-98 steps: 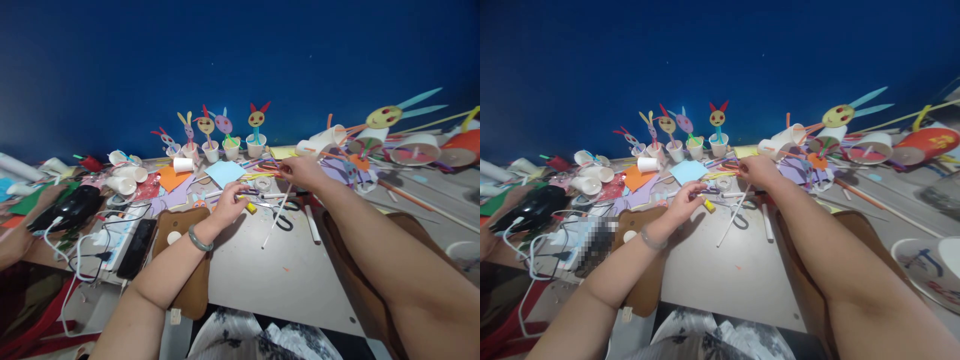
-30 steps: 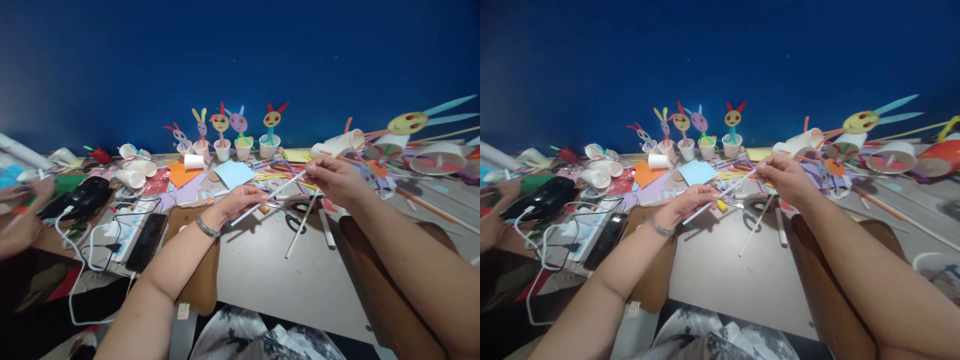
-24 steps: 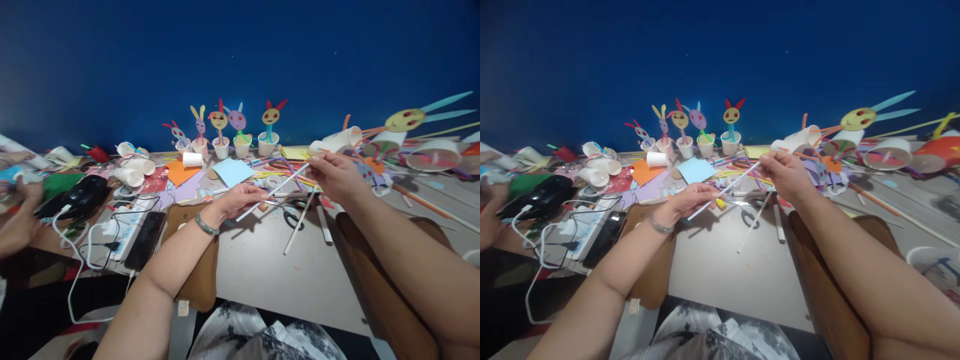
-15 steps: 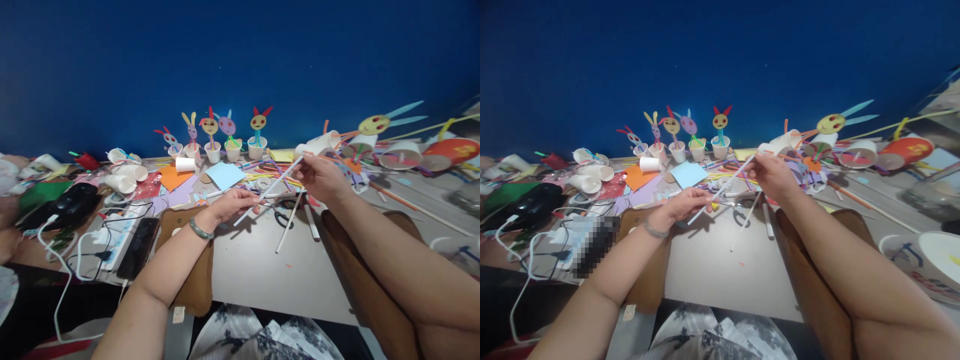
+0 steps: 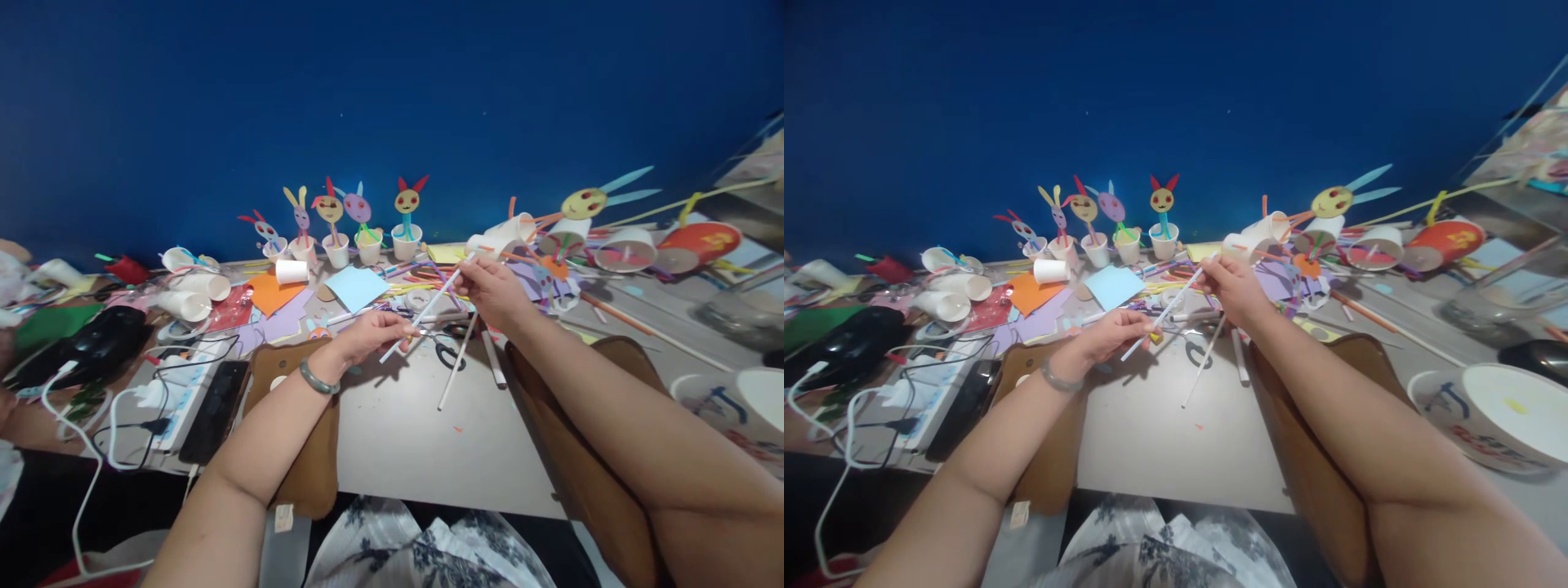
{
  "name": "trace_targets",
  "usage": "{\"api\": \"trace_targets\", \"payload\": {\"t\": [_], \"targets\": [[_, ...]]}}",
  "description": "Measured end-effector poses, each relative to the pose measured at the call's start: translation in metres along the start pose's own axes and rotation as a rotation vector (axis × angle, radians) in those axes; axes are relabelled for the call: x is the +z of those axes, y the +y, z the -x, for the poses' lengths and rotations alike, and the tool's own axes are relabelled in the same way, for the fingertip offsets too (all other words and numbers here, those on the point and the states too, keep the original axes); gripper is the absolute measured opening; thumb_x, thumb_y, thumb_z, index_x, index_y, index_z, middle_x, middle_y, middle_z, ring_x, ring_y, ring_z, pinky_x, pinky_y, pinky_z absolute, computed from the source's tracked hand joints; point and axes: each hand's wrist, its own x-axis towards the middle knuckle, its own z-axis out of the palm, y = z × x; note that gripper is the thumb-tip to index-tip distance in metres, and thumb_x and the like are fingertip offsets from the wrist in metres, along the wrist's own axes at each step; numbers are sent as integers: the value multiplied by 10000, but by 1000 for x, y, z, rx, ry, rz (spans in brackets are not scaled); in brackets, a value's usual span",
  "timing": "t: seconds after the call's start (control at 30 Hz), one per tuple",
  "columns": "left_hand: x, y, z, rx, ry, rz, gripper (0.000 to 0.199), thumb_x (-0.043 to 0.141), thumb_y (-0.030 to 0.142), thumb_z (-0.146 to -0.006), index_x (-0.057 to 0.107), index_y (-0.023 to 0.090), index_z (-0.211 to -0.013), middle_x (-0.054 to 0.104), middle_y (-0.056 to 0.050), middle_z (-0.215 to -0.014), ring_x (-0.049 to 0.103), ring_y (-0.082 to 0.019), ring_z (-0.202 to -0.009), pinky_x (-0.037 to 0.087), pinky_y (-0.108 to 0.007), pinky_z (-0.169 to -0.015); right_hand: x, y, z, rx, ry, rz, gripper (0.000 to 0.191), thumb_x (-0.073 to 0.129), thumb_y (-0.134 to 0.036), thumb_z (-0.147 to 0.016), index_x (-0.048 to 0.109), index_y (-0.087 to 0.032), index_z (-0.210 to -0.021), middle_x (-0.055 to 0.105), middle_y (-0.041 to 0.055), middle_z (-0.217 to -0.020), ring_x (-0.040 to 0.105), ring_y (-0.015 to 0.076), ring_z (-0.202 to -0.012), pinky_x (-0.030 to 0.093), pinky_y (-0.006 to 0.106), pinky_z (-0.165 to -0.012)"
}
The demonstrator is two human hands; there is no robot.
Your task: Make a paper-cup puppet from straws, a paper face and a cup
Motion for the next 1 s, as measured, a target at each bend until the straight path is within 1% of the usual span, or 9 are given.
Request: {"api": "trace_targets", "payload": {"t": [0.13, 0.23, 0.33, 0.4, 0.47, 0.57, 0.8, 0.87, 1.0], "targets": [[0, 1, 0, 116, 110, 204, 383, 814, 322, -680, 712, 143, -1003, 617, 25, -615, 456, -42, -489, 294, -189, -486, -1, -2, -2, 2, 47, -5, 451, 777, -581, -702, 488, -235, -685, 512, -19, -649, 440, 124, -586, 349, 278, -550], [-4, 5, 1, 209, 250, 425, 254, 702, 317, -738, 708, 148, -928, 653, -8, -646, 513, -70, -504, 370, -205, -505, -2, -7, 0, 24, -6, 1, 438, 782, -567, -681, 497, -235, -676, 500, -25, -631, 419, 116, -567, 334, 272, -529], [-11, 10, 1, 304, 401, 651, 279, 511, 332, -845, 713, 156, -924, 743, -70, -816, 692, -149, -738, 526, -256, -668, -3, -8, 4, 71, -91, 21, 436, 823, -537, -649, 518, -226, -647, 522, -23, -601, 429, 108, -538, 342, 272, -519], [-15, 12, 0, 356, 441, 712, 284, 464, 271, -863, 711, 162, -952, 764, -70, -880, 723, -157, -841, 561, -275, -773, -3, -6, 6, 96, -147, 46, 431, 860, -514, -625, 548, -217, -647, 555, -20, -587, 460, 109, -535, 355, 267, -520], [-17, 12, -1, 373, 471, 718, 232, 498, 229, -867, 702, 169, -959, 768, -55, -883, 728, -140, -841, 565, -260, -796, -3, -3, 9, 97, -226, 89, 416, 872, -507, -630, 587, -205, -659, 595, -16, -586, 489, 110, -540, 369, 259, -526], [-15, 9, -4, 367, 533, 636, 130, 637, 281, -864, 679, 170, -915, 740, -24, -777, 704, -111, -720, 553, -220, -715, -3, 0, 12, 94, -383, 165, 380, 844, -508, -694, 639, -188, -707, 660, -5, -617, 531, 108, -556, 394, 248, -543], [-10, 2, -8, 370, 618, 440, 279, 770, 393, -786, 610, 165, -805, 576, 59, -601, 545, -43, -499, 433, -170, -522, 5, -8, 21, 195, -788, 327, 373, 780, -531, -756, 701, -167, -747, 724, 19, -693, 608, 121, -618, 454, 253, -607], [-9, 3, -8, 359, 626, 414, 322, 784, 412, -768, 574, 168, -764, 530, 74, -569, 519, -42, -479, 412, -172, -501, 6, -6, 20, 151, -693, 365, 389, 754, -548, -771, 697, -167, -719, 714, 21, -682, 608, 124, -617, 461, 254, -605], [-7, 1, -9, 296, 587, 363, 403, 810, 458, -725, 529, 169, -723, 575, 60, -608, 500, -33, -451, 381, -174, -457, 0, 4, 10, 12, -189, 449, 342, 713, -503, -789, 663, -179, -694, 698, 27, -673, 574, 122, -568, 457, 255, -566]]}}
